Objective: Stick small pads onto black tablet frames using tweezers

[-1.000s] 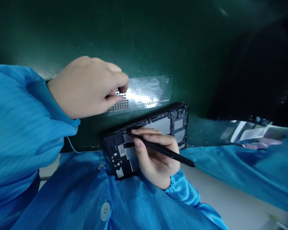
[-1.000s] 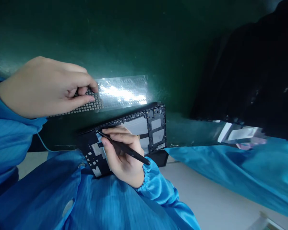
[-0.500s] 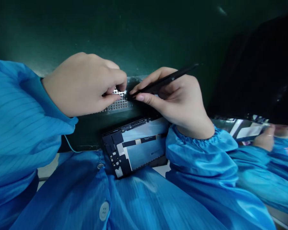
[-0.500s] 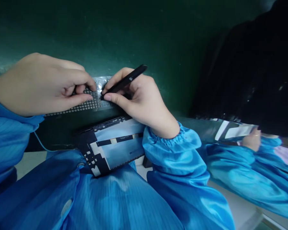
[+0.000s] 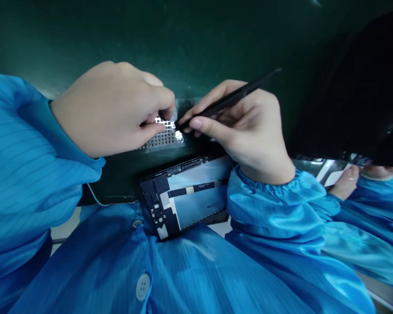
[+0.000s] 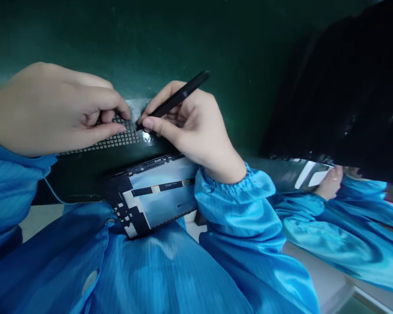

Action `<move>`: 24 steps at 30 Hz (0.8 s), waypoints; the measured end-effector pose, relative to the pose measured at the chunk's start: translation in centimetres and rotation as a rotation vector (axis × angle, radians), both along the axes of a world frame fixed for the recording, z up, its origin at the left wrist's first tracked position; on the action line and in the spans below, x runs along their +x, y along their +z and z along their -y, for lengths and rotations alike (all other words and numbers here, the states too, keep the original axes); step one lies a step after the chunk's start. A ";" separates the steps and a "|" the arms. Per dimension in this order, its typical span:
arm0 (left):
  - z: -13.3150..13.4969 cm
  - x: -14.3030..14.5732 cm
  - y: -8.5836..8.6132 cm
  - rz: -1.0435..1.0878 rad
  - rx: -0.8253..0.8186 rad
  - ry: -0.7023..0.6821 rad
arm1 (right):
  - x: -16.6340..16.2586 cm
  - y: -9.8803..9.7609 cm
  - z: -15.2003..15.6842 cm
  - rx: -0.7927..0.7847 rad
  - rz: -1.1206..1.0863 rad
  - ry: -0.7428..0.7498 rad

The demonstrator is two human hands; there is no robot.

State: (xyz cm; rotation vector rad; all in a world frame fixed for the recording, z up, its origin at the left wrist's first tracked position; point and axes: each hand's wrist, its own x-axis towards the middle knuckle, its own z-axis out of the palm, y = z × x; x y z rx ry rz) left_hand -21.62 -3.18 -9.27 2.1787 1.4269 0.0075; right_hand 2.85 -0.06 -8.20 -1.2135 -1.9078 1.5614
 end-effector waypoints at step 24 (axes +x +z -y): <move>0.1 -0.1 0.2 -0.023 0.016 -0.007 | 2.8 1.4 10.1 0.367 0.018 -0.330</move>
